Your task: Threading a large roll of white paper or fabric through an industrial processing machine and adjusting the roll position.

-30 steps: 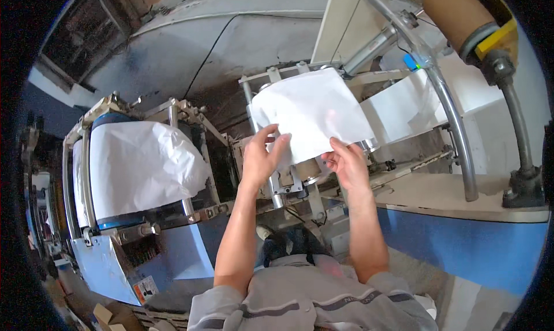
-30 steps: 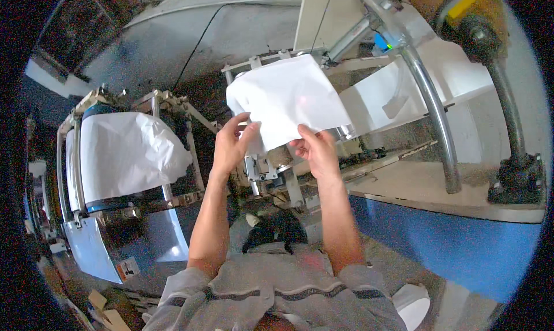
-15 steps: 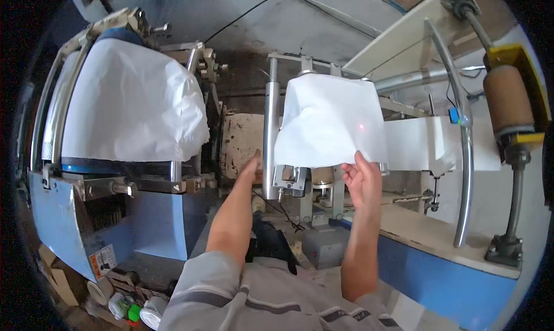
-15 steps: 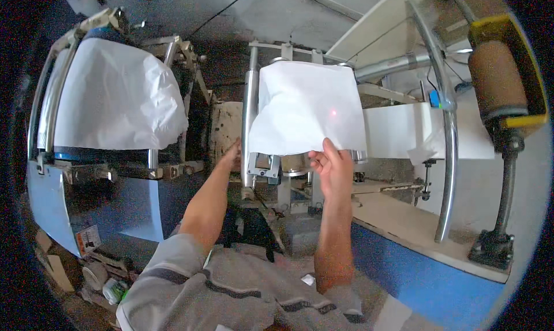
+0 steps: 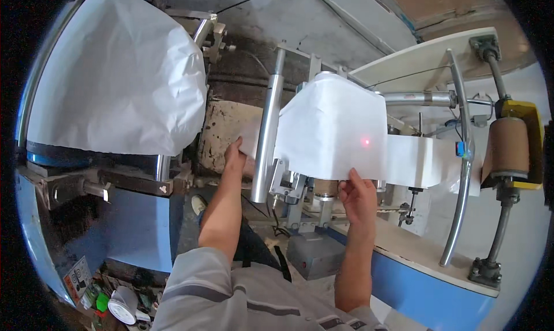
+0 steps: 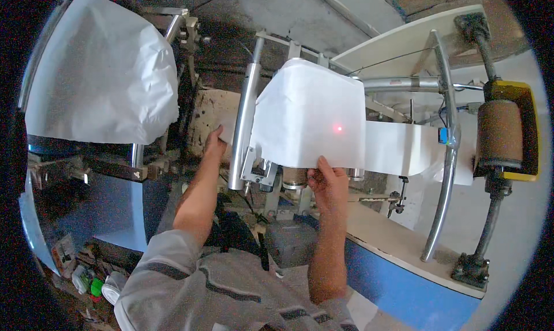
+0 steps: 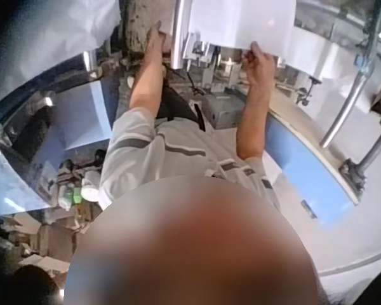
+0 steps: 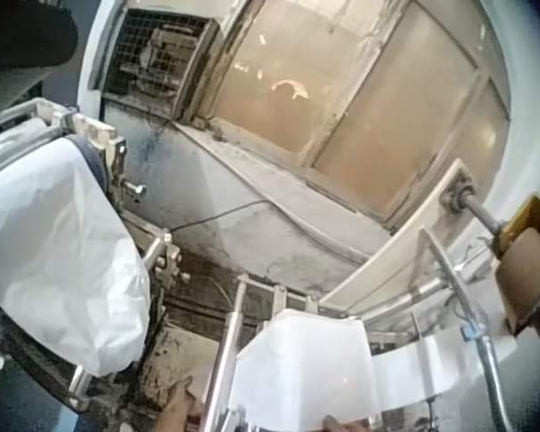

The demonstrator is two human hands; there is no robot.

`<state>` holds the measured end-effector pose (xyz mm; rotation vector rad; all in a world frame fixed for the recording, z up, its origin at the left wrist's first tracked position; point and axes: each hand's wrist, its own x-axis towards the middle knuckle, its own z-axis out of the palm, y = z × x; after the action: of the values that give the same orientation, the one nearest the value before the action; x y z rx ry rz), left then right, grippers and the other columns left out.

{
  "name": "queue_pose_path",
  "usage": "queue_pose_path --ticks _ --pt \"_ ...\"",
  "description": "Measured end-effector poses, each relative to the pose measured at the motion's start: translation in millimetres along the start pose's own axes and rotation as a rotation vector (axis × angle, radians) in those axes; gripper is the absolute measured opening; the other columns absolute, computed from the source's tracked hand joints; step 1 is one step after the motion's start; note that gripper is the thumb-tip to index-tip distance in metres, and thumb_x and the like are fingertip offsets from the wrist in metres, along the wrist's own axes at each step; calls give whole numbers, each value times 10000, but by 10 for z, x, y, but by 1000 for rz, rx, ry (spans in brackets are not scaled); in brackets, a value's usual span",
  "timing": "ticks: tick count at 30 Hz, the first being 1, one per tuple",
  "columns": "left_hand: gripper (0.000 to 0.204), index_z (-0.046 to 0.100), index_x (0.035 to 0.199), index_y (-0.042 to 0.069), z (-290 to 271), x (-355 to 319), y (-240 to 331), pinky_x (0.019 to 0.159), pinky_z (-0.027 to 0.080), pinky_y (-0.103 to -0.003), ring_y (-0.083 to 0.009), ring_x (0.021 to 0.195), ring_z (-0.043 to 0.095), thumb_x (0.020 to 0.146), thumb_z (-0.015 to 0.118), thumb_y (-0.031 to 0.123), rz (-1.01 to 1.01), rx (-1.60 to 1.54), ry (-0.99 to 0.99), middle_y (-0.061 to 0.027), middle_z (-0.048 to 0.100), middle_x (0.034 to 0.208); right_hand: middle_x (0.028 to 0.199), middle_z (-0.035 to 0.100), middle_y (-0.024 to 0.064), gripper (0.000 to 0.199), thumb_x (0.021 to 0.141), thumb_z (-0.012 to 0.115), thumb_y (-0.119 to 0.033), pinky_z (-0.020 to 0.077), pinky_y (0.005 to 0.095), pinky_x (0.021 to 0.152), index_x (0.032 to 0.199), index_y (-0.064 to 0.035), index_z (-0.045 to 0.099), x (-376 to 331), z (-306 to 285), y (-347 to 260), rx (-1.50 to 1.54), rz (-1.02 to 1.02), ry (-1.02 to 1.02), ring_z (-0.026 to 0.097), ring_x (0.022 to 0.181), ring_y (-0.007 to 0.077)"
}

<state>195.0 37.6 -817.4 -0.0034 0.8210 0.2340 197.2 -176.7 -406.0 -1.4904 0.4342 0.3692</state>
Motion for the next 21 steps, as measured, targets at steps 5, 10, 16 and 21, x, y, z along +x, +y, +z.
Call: queue_pose_path --ticks 5,10,16,21 --pt "374 530 1190 -49 129 -288 116 986 458 -413 -296 1107 567 863 621 109 21 -70 146 -162 583 1192 757 638 21 175 887 671 -207 410 210 469 919 -45 617 -185 -164 -81 -167 40 -24 615 640 117" --pt "389 533 1217 -18 -35 -383 379 980 453 -430 -295 1122 564 879 621 152 107 -42 -28 -149 578 1224 738 653 52 158 864 675 -131 491 250 632 904 21 662 -591 407 -685 -777 -417 -105 605 701 93" --pt "398 589 1171 15 232 -639 523 933 475 -421 -282 1093 591 876 649 276 -46 -103 -119 -119 632 1168 1028 644 185 285 815 685 -225 489 431 854 993 -4 658 709 1665 -556 -1364 -1207 -488 613 952 372" --pt "402 611 1138 15 872 -1423 650 817 501 -381 -230 991 619 818 710 237 197 365 90 -85 660 1069 1138 628 194 422 825 659 -290 460 410 935 1136 -7 632 986 2004 -172 -1599 -849 -758 576 1087 359"
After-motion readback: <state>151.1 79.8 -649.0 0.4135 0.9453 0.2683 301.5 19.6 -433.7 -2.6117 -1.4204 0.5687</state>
